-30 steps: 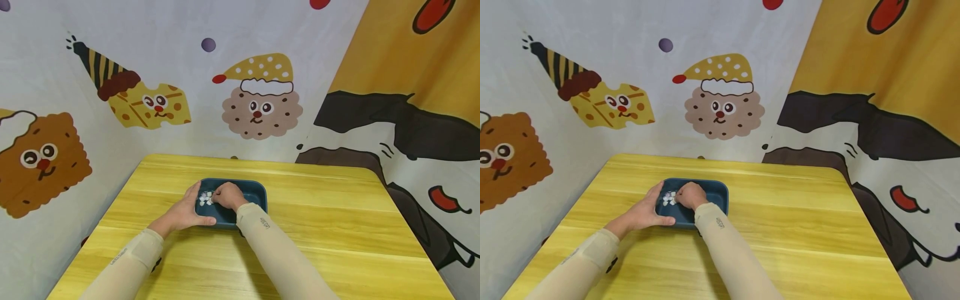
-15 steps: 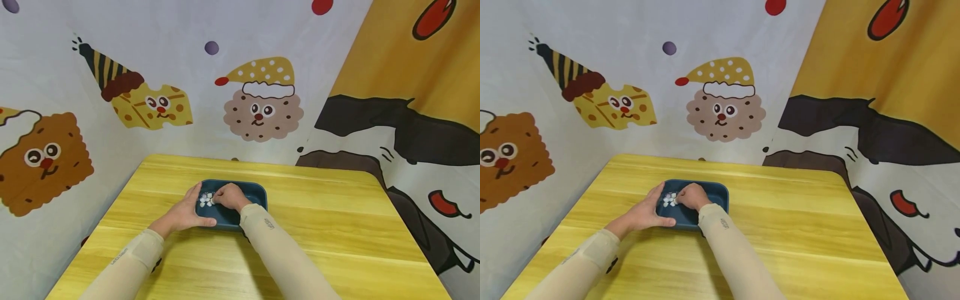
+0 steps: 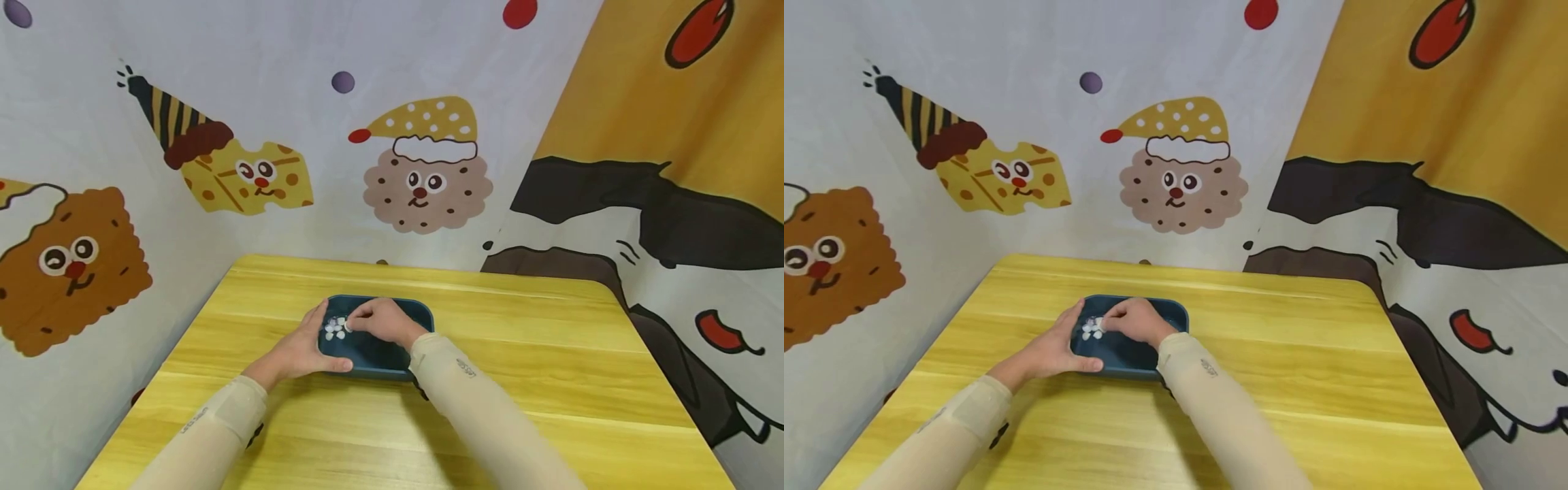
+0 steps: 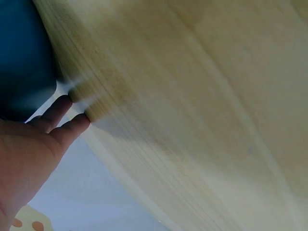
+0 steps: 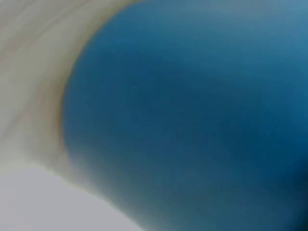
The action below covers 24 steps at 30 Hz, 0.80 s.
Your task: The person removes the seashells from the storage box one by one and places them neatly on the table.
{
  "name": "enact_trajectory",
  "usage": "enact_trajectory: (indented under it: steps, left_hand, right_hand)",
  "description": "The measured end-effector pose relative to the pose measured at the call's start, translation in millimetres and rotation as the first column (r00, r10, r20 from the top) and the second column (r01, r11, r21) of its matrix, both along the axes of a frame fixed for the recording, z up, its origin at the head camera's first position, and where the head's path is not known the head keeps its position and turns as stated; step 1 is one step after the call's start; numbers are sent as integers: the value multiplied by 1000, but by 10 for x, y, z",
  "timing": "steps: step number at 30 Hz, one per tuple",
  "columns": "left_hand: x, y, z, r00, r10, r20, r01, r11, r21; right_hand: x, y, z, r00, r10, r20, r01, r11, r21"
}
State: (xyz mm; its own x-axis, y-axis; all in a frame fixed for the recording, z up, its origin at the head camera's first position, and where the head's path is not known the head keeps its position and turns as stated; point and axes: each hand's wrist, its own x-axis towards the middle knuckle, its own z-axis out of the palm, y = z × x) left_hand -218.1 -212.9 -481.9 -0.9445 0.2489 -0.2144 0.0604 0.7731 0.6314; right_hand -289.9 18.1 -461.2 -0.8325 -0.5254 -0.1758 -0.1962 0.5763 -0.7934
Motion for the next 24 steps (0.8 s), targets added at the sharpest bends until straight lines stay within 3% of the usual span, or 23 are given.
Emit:
enact_trajectory:
  steps: [12,18,24]
  left_hand:
    - [12,28,-15,999,35,-6,-35,999,-11]
    - [19,19,-14,999,30,-25,-30,1000,-4]
    - [23,30,-14,1000,20,-18,-20,1000,-3]
  right_hand:
    - [212,697,321,999,44,-23,-45,997,-67]
    - [289,1111,391,1000,-6,16,8,993,-119]
    - [317,1539,370,995,-97,6,97,990,-99]
